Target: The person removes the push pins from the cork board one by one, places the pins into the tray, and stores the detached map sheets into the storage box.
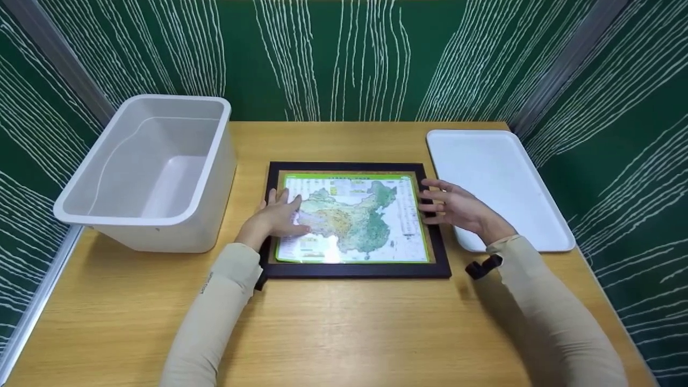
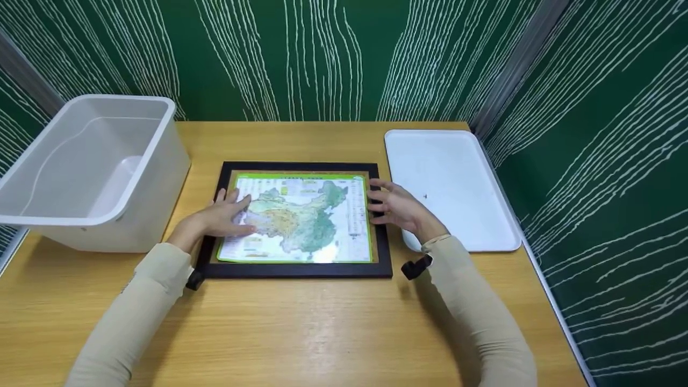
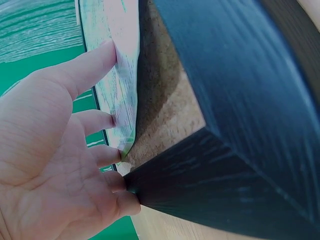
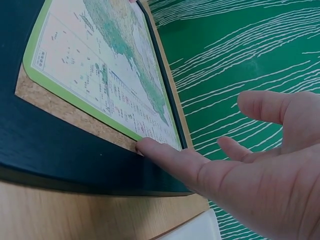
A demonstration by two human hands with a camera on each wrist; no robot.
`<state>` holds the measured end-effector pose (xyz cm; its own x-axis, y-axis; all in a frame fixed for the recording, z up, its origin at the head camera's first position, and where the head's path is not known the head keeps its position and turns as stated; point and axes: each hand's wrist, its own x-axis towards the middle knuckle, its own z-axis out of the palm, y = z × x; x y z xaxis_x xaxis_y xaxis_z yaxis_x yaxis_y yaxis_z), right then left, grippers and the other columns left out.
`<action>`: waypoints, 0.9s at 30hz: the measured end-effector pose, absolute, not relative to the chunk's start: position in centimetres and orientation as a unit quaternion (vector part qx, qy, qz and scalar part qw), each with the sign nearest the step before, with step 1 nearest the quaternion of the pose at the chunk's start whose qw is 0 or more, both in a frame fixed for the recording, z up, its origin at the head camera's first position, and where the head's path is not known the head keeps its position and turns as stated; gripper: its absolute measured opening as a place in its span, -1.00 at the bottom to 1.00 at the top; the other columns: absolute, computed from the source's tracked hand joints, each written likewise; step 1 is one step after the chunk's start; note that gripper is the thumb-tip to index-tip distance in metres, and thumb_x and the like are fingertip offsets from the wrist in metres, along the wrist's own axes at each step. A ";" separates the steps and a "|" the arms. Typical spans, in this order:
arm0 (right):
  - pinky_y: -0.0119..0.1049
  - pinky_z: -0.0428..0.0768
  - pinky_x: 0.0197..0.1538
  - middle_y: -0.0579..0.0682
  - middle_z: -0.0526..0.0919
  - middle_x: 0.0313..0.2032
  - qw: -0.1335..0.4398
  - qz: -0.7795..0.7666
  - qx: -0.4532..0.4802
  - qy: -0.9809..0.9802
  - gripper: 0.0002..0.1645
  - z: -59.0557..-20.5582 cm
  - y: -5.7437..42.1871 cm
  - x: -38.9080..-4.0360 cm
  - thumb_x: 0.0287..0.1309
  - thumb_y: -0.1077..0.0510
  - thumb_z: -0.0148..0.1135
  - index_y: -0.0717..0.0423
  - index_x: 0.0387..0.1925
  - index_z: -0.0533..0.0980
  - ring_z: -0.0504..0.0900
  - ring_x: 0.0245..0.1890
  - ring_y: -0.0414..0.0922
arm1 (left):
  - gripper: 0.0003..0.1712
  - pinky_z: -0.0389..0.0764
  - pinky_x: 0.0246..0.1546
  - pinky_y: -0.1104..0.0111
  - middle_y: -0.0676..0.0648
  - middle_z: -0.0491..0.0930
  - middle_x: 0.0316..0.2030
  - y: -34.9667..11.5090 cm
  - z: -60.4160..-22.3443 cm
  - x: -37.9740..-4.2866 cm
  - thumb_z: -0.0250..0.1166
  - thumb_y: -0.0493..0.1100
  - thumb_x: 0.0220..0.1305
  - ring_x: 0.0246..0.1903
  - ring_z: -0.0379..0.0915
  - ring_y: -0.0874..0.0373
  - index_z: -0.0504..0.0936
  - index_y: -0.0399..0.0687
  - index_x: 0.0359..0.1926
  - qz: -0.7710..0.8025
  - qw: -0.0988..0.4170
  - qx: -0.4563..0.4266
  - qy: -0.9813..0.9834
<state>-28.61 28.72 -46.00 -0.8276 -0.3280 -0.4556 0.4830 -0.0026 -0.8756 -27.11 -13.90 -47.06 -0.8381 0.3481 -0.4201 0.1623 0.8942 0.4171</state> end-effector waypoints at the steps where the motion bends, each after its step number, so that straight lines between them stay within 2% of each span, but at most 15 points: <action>1: 0.22 0.33 0.36 0.22 0.06 0.49 0.287 -0.706 0.062 0.644 -0.04 -46.0 28.7 -28.6 0.42 0.04 0.24 0.07 0.59 -0.09 0.28 0.39 0.21 | 0.07 -0.48 0.46 -0.15 -0.29 -0.46 0.58 -13.9 -47.1 -27.1 0.20 0.32 0.36 0.51 -0.74 -0.27 -0.10 0.02 0.64 0.186 0.250 0.135 0.941; 11: 0.22 0.31 0.37 0.22 0.07 0.48 0.287 -0.710 0.052 0.641 -0.12 -46.2 28.7 -28.5 0.47 0.07 0.17 0.11 0.58 -0.07 0.32 0.37 0.18 | 0.06 -0.46 0.46 -0.17 -0.30 -0.47 0.58 -14.1 -47.2 -27.0 0.21 0.29 0.38 0.50 -0.76 -0.28 -0.12 -0.01 0.64 0.193 0.253 0.139 0.938; 20: 0.22 0.34 0.36 0.20 0.13 0.45 0.284 -0.713 0.059 0.638 -0.11 -46.4 28.7 -28.5 0.44 0.05 0.22 0.13 0.56 -0.03 0.41 0.29 0.14 | 0.06 -0.44 0.46 -0.19 -0.29 -0.47 0.58 -14.1 -47.1 -27.0 0.22 0.29 0.37 0.51 -0.77 -0.27 -0.11 -0.01 0.63 0.196 0.253 0.139 0.937; 27: 0.20 0.30 0.39 0.20 0.17 0.40 0.285 -0.717 0.058 0.633 -0.21 -46.5 28.8 -28.5 0.48 0.07 0.16 0.14 0.52 0.01 0.44 0.25 0.11 | 0.06 -0.46 0.44 -0.23 -0.30 -0.47 0.58 -14.0 -47.1 -27.1 0.20 0.28 0.38 0.50 -0.78 -0.29 -0.12 -0.02 0.64 0.196 0.252 0.141 0.937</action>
<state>-28.54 28.76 -46.53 -0.8309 -0.3359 -0.4436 0.4818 -0.0354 -0.8756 -27.07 -14.00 -47.11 -0.8333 0.3638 -0.4162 0.1663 0.8830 0.4389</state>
